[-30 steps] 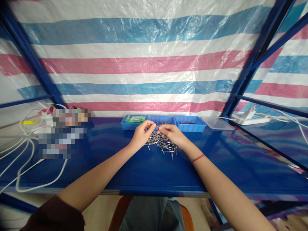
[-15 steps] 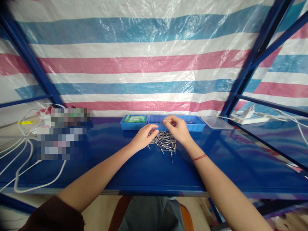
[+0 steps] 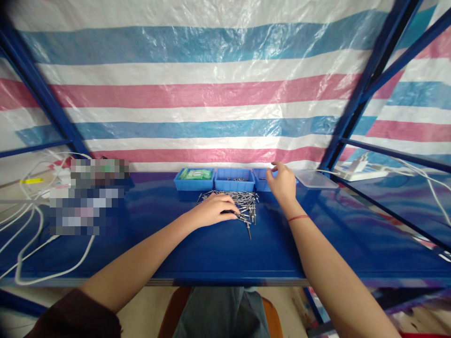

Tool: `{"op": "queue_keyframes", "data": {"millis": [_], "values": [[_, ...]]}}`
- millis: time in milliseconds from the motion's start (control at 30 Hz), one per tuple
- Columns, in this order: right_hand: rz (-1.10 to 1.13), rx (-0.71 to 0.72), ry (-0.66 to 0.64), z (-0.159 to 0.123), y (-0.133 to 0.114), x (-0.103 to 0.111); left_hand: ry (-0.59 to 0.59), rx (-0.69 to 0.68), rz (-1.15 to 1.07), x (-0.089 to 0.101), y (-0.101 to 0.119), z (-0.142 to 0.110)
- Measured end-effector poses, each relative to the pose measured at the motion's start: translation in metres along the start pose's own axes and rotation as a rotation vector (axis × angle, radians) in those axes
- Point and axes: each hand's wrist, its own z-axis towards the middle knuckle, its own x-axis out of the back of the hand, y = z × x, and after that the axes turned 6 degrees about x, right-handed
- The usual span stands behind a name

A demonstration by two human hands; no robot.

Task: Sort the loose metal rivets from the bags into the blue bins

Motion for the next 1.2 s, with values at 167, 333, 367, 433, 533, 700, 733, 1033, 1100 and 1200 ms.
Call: {"op": "queue_keyframes", "data": {"millis": [167,333,367,433,533,700,733,1033,1100,1200], "values": [[0.061,0.048,-0.044,-0.003,-0.02,0.001,0.034,0.007,0.085,0.0,0.004,0.001],[0.16,0.096,-0.113,-0.007,-0.036,0.004,0.091,0.033,0.176,-0.004,0.006,0.001],[0.19,0.104,-0.138,-0.008,-0.039,0.005,0.113,0.047,0.176,-0.005,0.005,0.001],[0.277,0.128,-0.238,-0.009,-0.044,0.007,0.169,0.094,0.148,-0.006,0.002,0.001],[0.458,0.184,-0.489,-0.013,-0.054,0.008,0.25,0.193,0.057,-0.007,-0.003,0.002],[0.67,0.246,-0.765,-0.023,-0.065,0.004,0.302,0.318,-0.089,-0.006,-0.008,0.001],[0.683,0.239,-0.762,-0.025,-0.066,0.002,0.302,0.325,-0.107,-0.006,-0.008,0.001],[0.709,0.139,-0.63,-0.024,-0.063,-0.007,0.348,0.326,-0.211,-0.009,-0.014,0.002],[0.764,0.093,-0.599,-0.023,-0.063,-0.007,0.379,0.323,-0.23,-0.01,-0.014,0.003],[0.887,0.012,-0.609,-0.022,-0.066,-0.007,0.465,0.337,-0.291,-0.009,-0.011,0.004]]}}
